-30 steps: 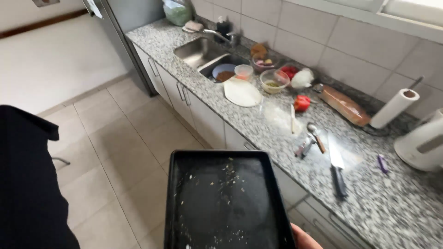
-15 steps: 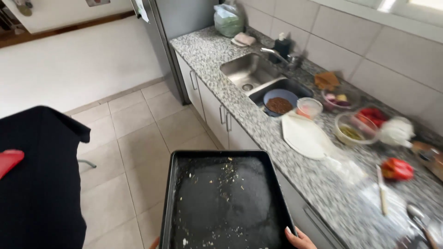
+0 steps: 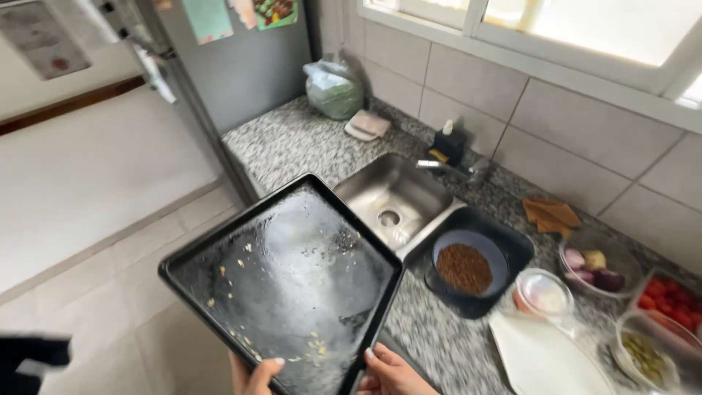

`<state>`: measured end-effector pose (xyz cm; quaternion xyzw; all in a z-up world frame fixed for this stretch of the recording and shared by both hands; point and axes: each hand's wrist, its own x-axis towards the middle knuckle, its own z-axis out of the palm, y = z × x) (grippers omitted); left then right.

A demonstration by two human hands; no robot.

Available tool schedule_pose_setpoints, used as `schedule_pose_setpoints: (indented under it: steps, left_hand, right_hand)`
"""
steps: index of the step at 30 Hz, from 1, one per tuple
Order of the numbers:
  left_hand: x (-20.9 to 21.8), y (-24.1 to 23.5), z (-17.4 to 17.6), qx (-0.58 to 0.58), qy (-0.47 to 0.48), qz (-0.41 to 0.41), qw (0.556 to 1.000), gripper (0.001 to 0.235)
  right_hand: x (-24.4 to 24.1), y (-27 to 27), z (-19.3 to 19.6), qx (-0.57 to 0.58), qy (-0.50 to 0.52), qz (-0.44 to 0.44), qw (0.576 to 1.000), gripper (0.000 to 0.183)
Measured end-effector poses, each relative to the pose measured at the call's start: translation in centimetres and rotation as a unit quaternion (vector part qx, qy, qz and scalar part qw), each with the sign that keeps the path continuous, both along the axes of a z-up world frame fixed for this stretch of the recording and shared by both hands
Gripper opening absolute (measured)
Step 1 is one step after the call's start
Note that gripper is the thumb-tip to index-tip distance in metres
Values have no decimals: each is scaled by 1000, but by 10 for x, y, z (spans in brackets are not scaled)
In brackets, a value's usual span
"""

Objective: The person removes a baking tray from the oven and takes it to the sink. They scrub the tray with a metal scouring pad under running water, rinse it, and then dry it with a cloth and paper towel.

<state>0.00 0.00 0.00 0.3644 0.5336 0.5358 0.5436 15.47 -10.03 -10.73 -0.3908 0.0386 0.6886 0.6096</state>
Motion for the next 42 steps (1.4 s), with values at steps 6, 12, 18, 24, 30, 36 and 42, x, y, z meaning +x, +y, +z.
schedule_pose_setpoints:
  steps: [6,12,18,24,30,36,42]
  left_hand:
    - [97,246,16,81,68,-280,954,46]
    - [240,391,50,-16,160,-467,869,72]
    - [329,472,-7,-72,129,-549,823,51]
    - [381,465,26,-121,294,-568,759,44]
    - [414,450,41,-90,419,-589,685,85]
    - [451,421,87,-151,520,-509,669,96]
    - [436,430,12,-17,475,-475,741,90]
  right_hand:
    - [96,133,-5,-12,-156,-96,983,55]
    - [149,214,-34,-120,-134,-273,945,48]
    - [179,237,4,-281,-193,-352,872,39]
    - [236,247,-55,-386,-401,-291,779,33]
    - [351,301,-204,-378,-570,-38,729,39]
    - [402,345,-302,-246,-674,102,689,19]
    - [403,365,-311,-266,-695,206,635,27]
